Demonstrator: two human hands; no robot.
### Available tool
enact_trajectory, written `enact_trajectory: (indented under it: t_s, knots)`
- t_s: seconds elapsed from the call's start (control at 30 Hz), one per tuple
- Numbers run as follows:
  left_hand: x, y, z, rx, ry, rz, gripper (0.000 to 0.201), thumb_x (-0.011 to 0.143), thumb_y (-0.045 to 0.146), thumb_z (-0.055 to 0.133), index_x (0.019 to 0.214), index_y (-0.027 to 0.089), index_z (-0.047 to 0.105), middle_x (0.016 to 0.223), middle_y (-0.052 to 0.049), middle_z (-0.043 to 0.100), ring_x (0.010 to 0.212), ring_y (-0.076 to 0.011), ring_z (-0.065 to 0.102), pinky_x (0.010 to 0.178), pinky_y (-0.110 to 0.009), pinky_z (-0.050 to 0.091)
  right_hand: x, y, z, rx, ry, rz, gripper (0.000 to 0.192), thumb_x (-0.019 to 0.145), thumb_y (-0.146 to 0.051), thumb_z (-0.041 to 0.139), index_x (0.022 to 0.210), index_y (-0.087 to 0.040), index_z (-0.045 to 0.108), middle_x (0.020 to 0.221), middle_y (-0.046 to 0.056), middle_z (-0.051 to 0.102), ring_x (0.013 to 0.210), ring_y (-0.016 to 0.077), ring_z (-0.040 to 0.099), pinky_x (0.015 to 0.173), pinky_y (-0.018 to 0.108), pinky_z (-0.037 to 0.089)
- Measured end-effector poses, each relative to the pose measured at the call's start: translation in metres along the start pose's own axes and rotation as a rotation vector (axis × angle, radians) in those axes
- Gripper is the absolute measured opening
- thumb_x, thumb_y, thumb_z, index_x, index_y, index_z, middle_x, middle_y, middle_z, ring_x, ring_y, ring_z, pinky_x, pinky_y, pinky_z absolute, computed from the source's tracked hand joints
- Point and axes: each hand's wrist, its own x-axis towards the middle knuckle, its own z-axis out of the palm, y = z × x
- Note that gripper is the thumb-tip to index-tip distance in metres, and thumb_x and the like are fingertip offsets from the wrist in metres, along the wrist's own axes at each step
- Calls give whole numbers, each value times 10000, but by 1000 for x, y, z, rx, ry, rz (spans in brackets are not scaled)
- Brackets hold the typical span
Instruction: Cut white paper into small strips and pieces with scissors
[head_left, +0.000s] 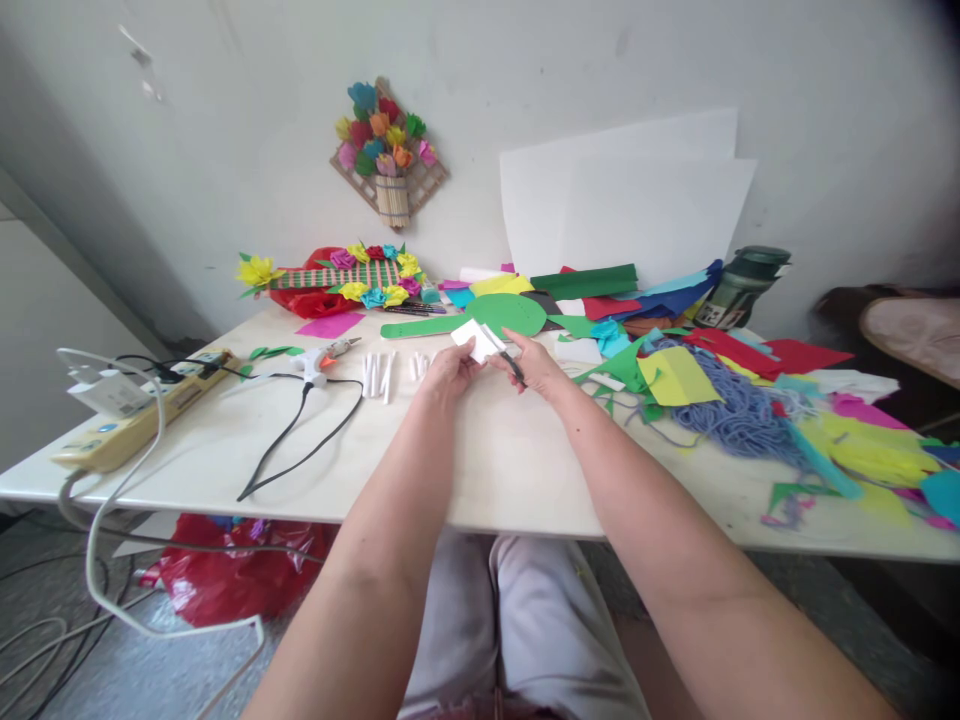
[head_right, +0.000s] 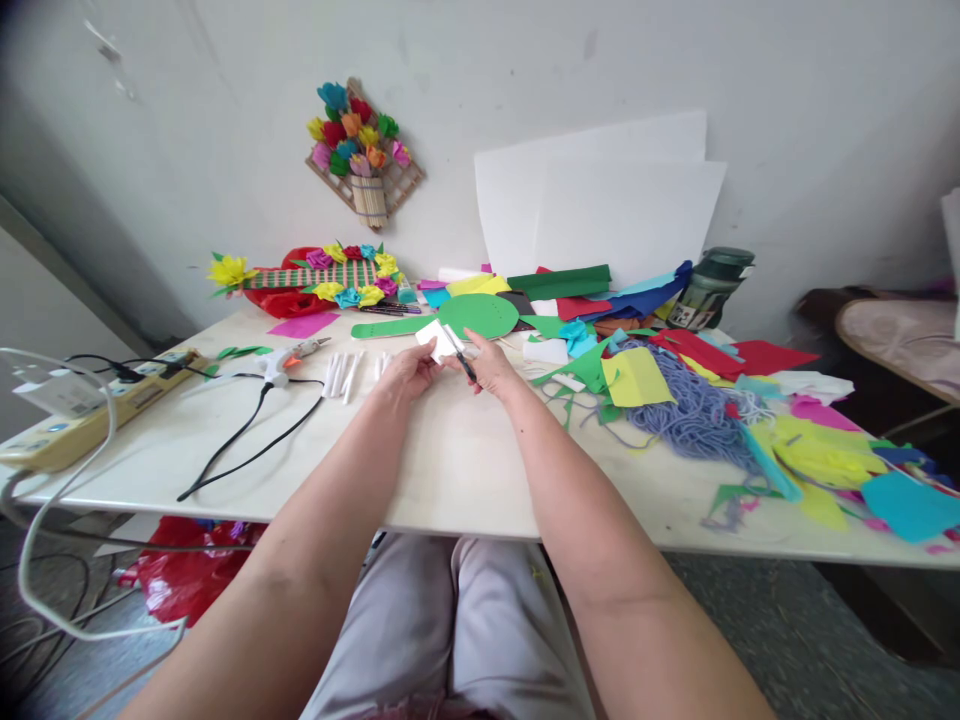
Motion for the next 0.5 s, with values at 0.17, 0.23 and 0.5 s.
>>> enact_trajectory:
  t_s: [0.17,0.23,0.5]
  knots:
    - [-4,-1,1,38,-36,-1,76,737,81,609,809,89,591,622,-19,601,484,-83,559,440,-172,488,-3,1,-2,22,-3,30,933,652,-408,715,1405,-111,249,442,-86,483,366,77,431,294,169,370]
    - [-6,-1,2,56,-48,1,58,737,78,607,790,95,593,621,-17,598,492,-82,556,456,-174,491,-4,2,-4,39,-14,37,937,668,-412,703,1413,-106,222,436,-86,482,370,81,441,302,170,379]
    - [-6,-2,4,39,-48,10,172,732,86,610,903,106,603,607,-13,600,494,-82,551,459,-172,491,-4,0,-2,69,-17,42,887,687,-397,695,1402,-122,248,427,-99,464,360,73,433,301,160,356]
